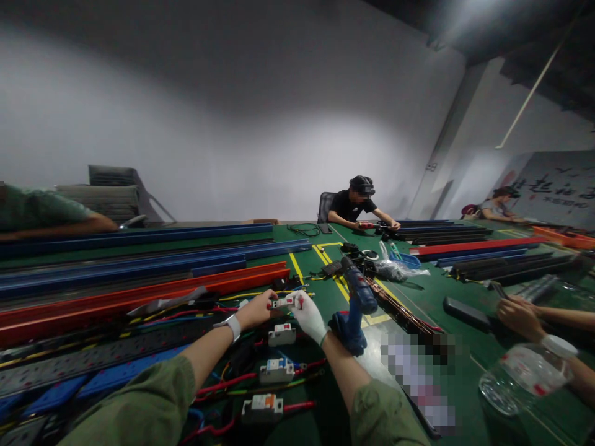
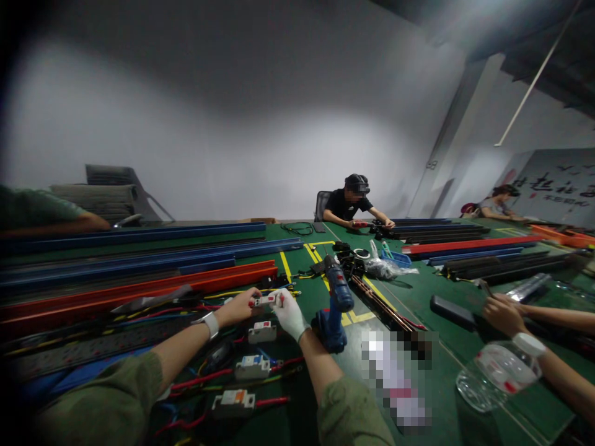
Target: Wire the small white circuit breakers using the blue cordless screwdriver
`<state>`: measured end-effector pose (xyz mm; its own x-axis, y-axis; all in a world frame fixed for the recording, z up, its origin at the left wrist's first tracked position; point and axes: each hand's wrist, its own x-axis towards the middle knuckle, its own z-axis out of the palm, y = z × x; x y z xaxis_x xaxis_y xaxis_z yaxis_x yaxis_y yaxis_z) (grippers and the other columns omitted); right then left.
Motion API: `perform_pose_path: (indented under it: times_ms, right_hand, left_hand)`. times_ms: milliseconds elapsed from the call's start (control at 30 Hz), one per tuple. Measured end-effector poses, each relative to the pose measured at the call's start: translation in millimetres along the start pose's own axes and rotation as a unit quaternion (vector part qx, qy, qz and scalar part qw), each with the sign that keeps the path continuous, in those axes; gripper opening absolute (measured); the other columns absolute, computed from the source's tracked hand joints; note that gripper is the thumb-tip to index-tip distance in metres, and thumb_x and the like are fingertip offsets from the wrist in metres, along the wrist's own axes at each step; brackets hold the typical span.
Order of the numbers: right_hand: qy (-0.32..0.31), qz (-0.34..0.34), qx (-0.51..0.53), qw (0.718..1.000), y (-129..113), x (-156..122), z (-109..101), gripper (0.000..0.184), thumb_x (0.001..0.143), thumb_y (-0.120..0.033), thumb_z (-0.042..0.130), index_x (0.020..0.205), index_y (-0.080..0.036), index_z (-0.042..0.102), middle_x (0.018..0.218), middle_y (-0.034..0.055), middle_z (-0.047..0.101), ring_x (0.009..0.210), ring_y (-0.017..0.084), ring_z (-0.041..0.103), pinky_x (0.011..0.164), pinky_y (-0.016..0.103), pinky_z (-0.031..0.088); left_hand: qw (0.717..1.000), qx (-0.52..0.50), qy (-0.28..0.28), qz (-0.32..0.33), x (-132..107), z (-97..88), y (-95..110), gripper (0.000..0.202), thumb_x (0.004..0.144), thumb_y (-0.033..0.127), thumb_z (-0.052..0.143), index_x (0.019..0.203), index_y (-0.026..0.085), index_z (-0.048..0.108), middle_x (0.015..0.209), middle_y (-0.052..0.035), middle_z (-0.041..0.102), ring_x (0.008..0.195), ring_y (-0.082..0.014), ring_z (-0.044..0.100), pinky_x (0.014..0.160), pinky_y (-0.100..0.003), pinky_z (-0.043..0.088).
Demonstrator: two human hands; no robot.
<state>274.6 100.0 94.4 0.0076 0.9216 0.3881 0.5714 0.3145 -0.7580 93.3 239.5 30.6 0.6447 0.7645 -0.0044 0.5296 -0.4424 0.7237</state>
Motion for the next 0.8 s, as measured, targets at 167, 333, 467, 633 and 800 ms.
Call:
perform_pose_path:
  times_ms: [167,333,467,633,800]
  right_hand:
    - [-0.012,-0.002,-0.001,1.0,-4.7,-2.2,-2.2,0.029,0.099,-0.039,0.061,0.12,-0.019,0.065,0.118,0.0073,0.068,0.096,0.019,0.067,0.083,0.038,0.059]
    - [-0.009,0.002,-0.011,1.0,-7.6,8.9,1.2,0.03,0.099,-0.041,0.061,0.116,-0.017,0.065,0.112,0.0059,0.068,0.09,0.017,0.067,0.078,0.035,0.059]
    - [0.009,0.01,-0.021,1.0,-11.8,20.8,-1.5,0.028,0.098,-0.042,0.06,0.11,-0.017,0.065,0.104,0.0044,0.067,0.084,0.016,0.064,0.076,0.034,0.056]
    - [0.041,0.035,-0.05,0.997,-14.0,-19.5,-19.1,0.02,0.098,-0.039,0.054,0.084,-0.024,0.056,0.078,-0.0012,0.056,0.071,0.016,0.055,0.069,0.031,0.049]
    - [0.132,0.103,-0.112,0.979,-6.2,-108.2,-68.1,0.017,0.095,-0.041,0.061,0.088,-0.026,0.06,0.078,-0.0007,0.06,0.067,0.017,0.057,0.061,0.031,0.05]
  left_hand:
    - [1.0,0.019,0.01,-0.01,-5.3,1.2,2.4,0.048,0.073,0.052,0.076,0.109,0.022,0.064,0.094,-0.006,0.074,0.086,-0.026,0.066,0.073,-0.03,0.044]
    - [1.0,0.002,0.009,0.014,3.4,5.4,-5.1,0.051,0.075,0.059,0.073,0.108,0.02,0.065,0.093,-0.0062,0.073,0.081,-0.0236,0.064,0.071,-0.028,0.042]
    - [0.999,0.01,-0.01,0.036,9.9,8.0,-9.6,0.048,0.081,0.068,0.063,0.092,0.021,0.066,0.087,-0.0047,0.071,0.077,-0.0219,0.063,0.068,-0.027,0.039]
    - [1.0,0.012,-0.012,0.025,9.7,9.6,-10.7,0.045,0.082,0.066,0.063,0.088,0.022,0.067,0.085,-0.0045,0.072,0.078,-0.023,0.064,0.069,-0.027,0.04]
    - [0.998,0.055,-0.024,0.014,5.2,13.2,-11.4,0.044,0.086,0.067,0.057,0.092,0.024,0.067,0.091,-0.0066,0.074,0.081,-0.0245,0.066,0.069,-0.029,0.04]
